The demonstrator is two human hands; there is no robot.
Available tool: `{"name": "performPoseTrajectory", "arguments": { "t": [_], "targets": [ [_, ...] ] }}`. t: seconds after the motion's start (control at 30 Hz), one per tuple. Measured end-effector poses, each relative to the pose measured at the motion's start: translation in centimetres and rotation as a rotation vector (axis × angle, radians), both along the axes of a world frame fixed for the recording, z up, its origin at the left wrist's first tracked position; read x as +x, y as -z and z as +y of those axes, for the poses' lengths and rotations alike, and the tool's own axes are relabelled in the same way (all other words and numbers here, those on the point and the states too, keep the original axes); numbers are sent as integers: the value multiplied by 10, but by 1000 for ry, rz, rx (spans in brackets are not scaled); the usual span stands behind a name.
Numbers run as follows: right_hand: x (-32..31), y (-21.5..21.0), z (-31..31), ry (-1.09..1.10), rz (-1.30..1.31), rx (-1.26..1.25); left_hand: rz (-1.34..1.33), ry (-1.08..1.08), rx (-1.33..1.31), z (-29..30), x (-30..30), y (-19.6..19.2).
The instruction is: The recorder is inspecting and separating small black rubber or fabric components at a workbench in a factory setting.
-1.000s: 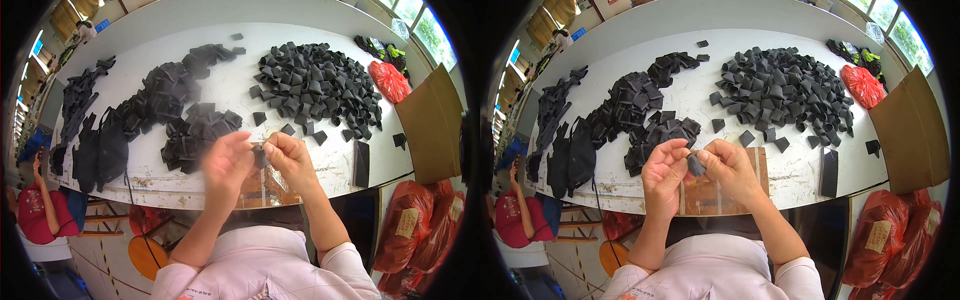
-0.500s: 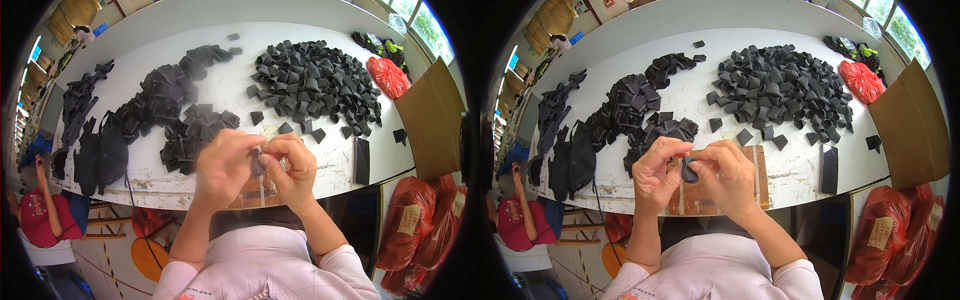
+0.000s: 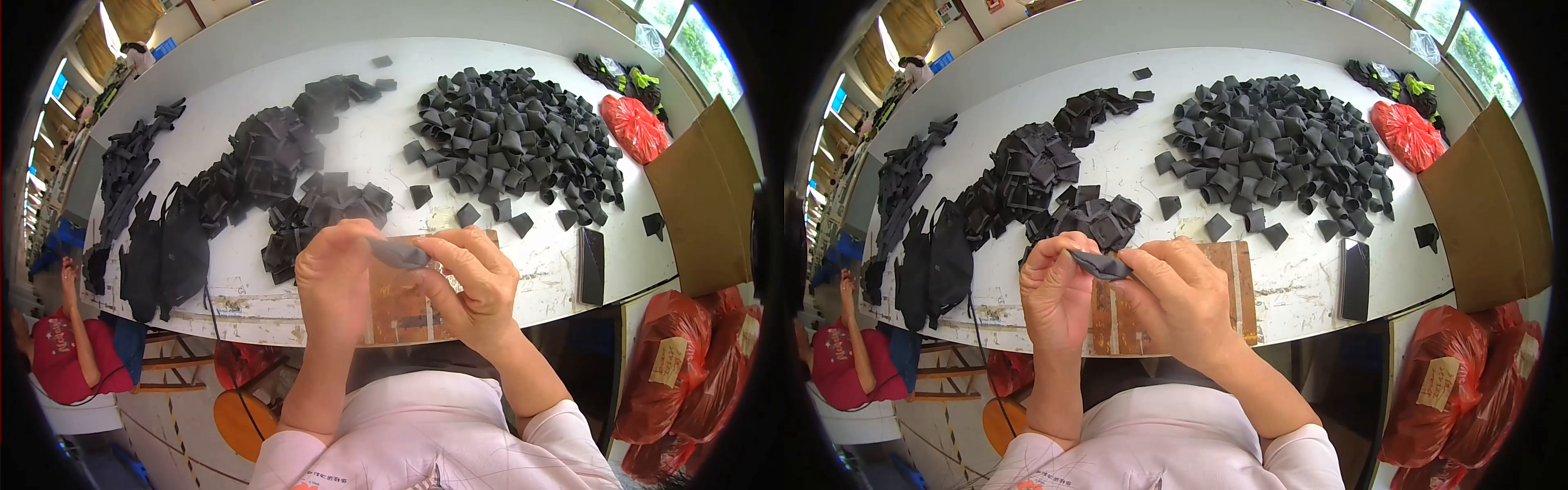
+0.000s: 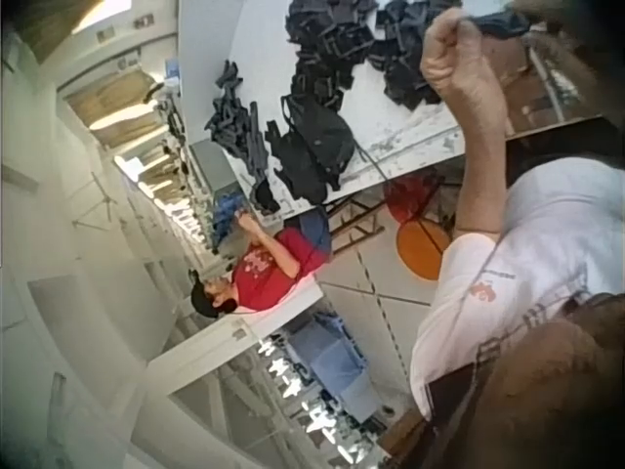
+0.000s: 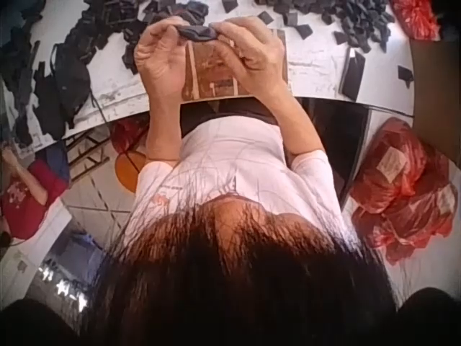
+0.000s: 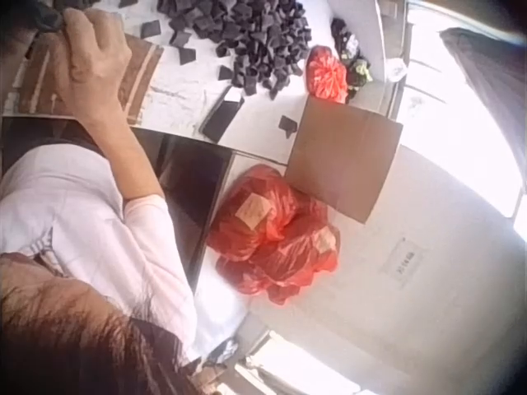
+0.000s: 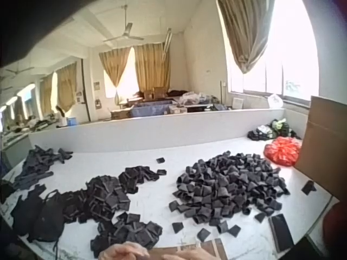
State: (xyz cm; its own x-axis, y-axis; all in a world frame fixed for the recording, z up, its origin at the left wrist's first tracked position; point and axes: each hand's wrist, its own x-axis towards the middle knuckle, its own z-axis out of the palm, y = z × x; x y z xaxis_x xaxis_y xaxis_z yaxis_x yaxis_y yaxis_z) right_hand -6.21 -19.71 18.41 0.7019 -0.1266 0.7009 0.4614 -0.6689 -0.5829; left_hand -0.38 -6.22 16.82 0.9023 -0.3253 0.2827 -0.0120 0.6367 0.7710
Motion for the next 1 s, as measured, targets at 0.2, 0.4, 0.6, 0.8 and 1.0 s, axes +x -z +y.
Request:
{"name": "performPoseTrajectory", "arguments": {
  "t": [0.2, 0.4, 0.6, 0.8, 1.0],
  "targets": [
    [5, 4, -8, -53, -18, -142, 72, -13, -51, 3, -5, 11],
    [2, 15, -9, -30, -49, -97, -82, -55, 155, 6, -6, 12],
    [0, 13, -15, -129, 69, 11, -413, 1, 504, -2, 5, -12],
    [-1, 5, -13, -164, 237, 235, -868, -284, 795, -5, 5, -33],
    [5, -2, -5, -75, 78, -139, -470, -184, 543, 5, 5, -6]
  ]
}}
